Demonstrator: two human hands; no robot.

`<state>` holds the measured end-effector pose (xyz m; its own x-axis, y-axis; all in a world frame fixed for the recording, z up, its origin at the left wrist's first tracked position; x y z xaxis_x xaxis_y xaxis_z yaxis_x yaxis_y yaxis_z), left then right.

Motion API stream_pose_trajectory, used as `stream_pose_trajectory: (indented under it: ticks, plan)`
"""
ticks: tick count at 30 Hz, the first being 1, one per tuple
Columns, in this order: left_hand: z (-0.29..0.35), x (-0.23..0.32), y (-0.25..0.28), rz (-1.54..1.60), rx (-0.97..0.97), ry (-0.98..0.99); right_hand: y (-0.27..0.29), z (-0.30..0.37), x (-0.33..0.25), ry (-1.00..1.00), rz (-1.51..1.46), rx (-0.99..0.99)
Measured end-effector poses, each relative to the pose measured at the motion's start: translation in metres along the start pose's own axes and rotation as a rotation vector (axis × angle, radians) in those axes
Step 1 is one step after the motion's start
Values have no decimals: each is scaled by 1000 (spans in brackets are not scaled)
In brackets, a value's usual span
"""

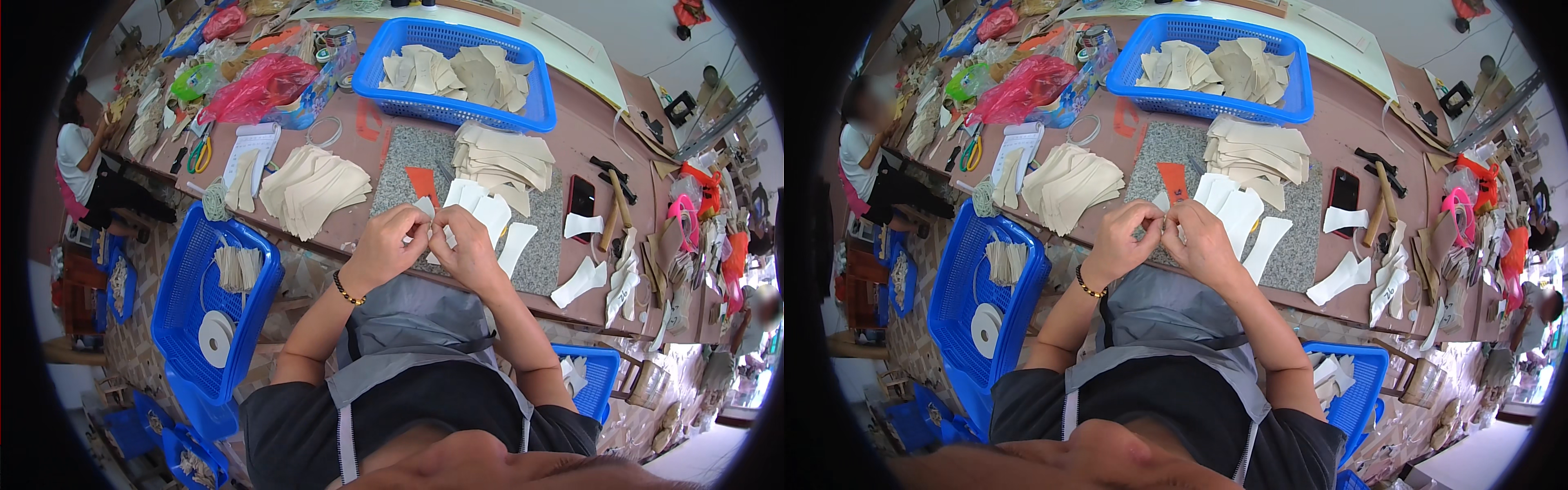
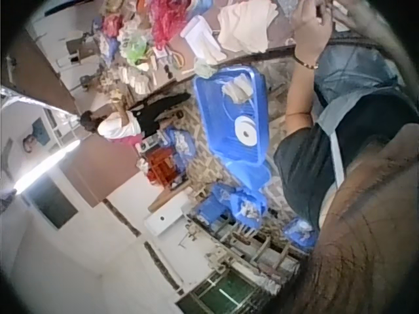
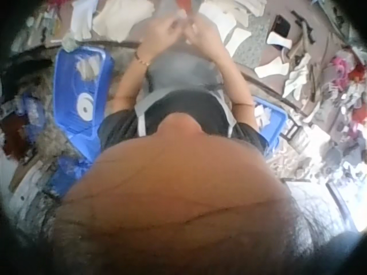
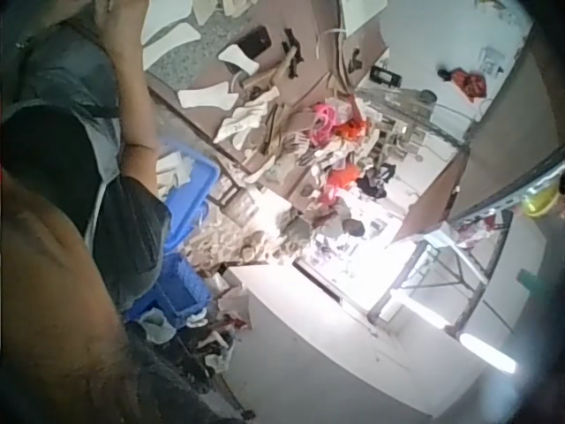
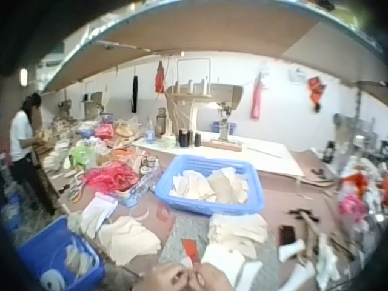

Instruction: Manually aligning and sticking together various components of shoe uppers on a workbench.

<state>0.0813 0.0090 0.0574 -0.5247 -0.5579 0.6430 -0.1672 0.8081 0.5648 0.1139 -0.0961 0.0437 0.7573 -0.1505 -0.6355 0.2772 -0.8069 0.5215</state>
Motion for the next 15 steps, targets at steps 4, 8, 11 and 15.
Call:
stream_pose_trajectory:
  ticks: [4,8,11,15]
  plan:
    - [1,-3,-1,23,-2,26,0,2,6,-84,-80,8]
    - [0,-4,-1,24,10,51,3,2,8,-214,-130,-29]
    - [2,3,-6,-154,-2,-28,6,0,-2,-153,12,-54]
    - [2,14,-7,-260,20,-103,4,-2,-9,-114,202,-108]
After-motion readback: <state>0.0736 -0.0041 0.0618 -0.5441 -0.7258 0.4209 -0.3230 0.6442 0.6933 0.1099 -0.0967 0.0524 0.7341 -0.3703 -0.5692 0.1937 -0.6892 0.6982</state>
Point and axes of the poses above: each hand's wrist, its own z-axis away from the middle knuckle, its own y-axis out of the back of the hand, x = y × z, the point moved 9 cm from there along -z, towards the middle knuckle, and after that the axes turned 8 degrees about -x, right-handed, at the moved point
